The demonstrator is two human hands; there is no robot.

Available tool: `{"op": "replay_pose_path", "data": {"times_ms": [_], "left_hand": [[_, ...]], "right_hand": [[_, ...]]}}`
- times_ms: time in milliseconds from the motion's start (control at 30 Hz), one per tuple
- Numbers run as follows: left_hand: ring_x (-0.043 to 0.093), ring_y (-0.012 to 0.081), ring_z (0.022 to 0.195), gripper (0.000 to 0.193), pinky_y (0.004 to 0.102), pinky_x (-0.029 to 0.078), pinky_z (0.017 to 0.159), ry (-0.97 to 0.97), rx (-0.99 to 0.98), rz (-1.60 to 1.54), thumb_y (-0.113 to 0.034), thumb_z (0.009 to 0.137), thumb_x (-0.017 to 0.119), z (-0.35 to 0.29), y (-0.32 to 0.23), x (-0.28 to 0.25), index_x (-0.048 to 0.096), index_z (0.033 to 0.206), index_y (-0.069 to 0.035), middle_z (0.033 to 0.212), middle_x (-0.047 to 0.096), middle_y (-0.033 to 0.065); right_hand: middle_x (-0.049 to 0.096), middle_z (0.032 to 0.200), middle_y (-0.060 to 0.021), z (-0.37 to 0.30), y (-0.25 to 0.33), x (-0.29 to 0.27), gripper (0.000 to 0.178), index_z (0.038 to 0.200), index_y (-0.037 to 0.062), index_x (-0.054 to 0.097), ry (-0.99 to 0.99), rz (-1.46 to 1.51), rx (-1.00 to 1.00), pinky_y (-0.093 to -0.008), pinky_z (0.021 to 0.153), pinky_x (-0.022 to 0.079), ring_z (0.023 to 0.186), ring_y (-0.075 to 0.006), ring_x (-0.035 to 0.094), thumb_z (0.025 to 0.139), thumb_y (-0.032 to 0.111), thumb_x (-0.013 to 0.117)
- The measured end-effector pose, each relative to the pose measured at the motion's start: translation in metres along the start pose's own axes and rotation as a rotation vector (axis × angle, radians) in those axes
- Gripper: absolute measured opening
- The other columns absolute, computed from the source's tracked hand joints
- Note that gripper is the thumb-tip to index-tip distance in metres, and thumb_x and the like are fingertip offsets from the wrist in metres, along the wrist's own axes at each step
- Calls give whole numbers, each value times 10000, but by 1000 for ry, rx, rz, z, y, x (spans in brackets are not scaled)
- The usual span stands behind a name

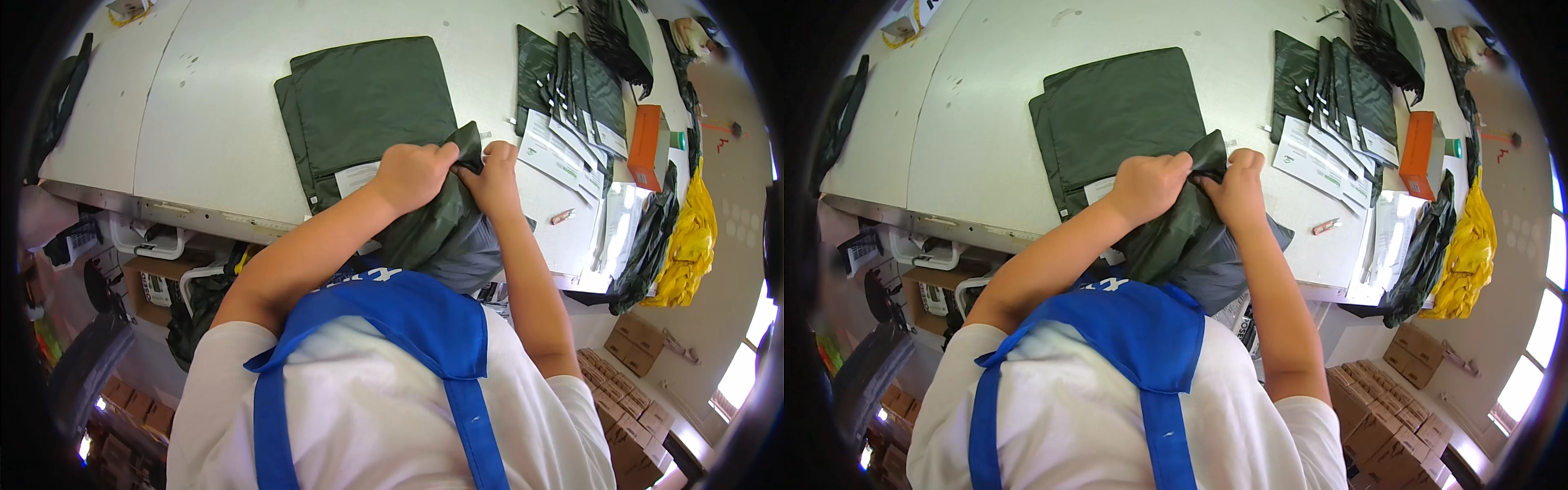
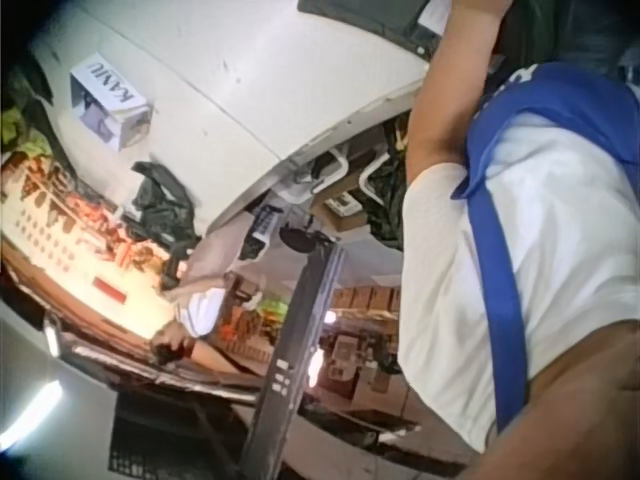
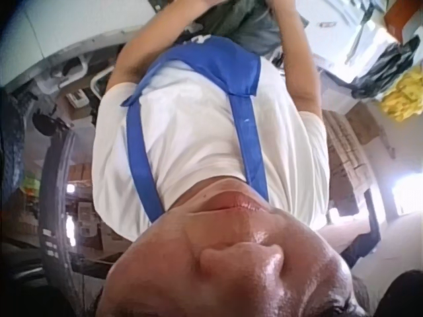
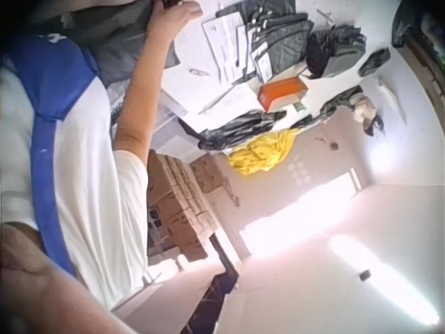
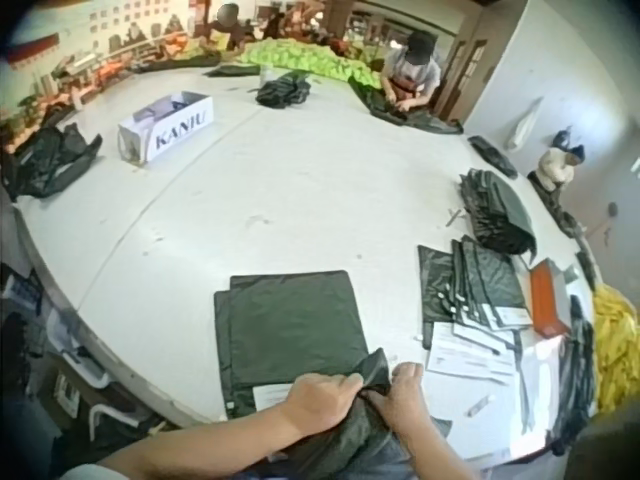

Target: The person folds a green raincoat on a white table, smoothing and aligning the fabric, then folds it into a compact bundle. The person places a white paper insert into the folded coat and secures it with a small clip. The person then unfolds the coat and inspects the zipper and seams.

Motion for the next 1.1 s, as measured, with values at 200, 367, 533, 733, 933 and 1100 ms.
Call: {"op": "replay_pose_path", "data": {"times_ms": [200,367,533,733,933,1100], "left_hand": [[600,296,594,77,398,470,496,86,-26,58,-113,812,585,-24,14,-12,519,804,-75,664,569,93],[609,268,637,140,355,505,560,461,-564,-204,-47,816,538,-75,62,-8,545,955,-33,825,597,149],[597,181,684,190,319,514,591,661,-1214,-1008,-84,904,511,-116,71,14,575,1067,-10,834,606,74],[632,121,747,171,251,533,593,549,-1028,-1183,-34,873,543,-79,50,23,558,1040,2,900,639,53],[611,160,480,153,288,514,426,632,-774,-663,-25,784,578,-57,36,-6,466,685,5,596,559,86],[623,147,522,160,283,502,421,577,-761,-700,-28,802,585,-54,30,-6,452,719,0,621,558,75]], "right_hand": [[652,785,-113,2,-27,31,337,996,86,477,29,138,193,-416,751,443,760,-323,629,751,208,674],[653,750,-83,5,-15,29,229,961,93,492,-67,-30,85,-414,739,417,737,-286,634,770,147,607],[527,1121,-187,-47,49,-18,578,1177,102,523,-173,278,-286,-428,913,396,1052,-353,491,690,287,774],[459,1013,-125,-87,97,-24,435,1002,183,650,-82,134,-369,-381,807,417,933,-308,487,599,215,810],[473,875,-65,-66,98,1,360,855,122,614,125,-63,-338,-394,712,445,843,-268,514,548,132,801],[538,958,-118,-45,80,21,394,992,80,647,436,197,-345,-400,818,463,921,-314,543,621,143,765]]}}
Point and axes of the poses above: each hand's wrist, its own z-axis towards the middle knuckle, its own x-axis out of the palm, y = z × x, the point moved 7 cm from there along z, towards the middle knuckle
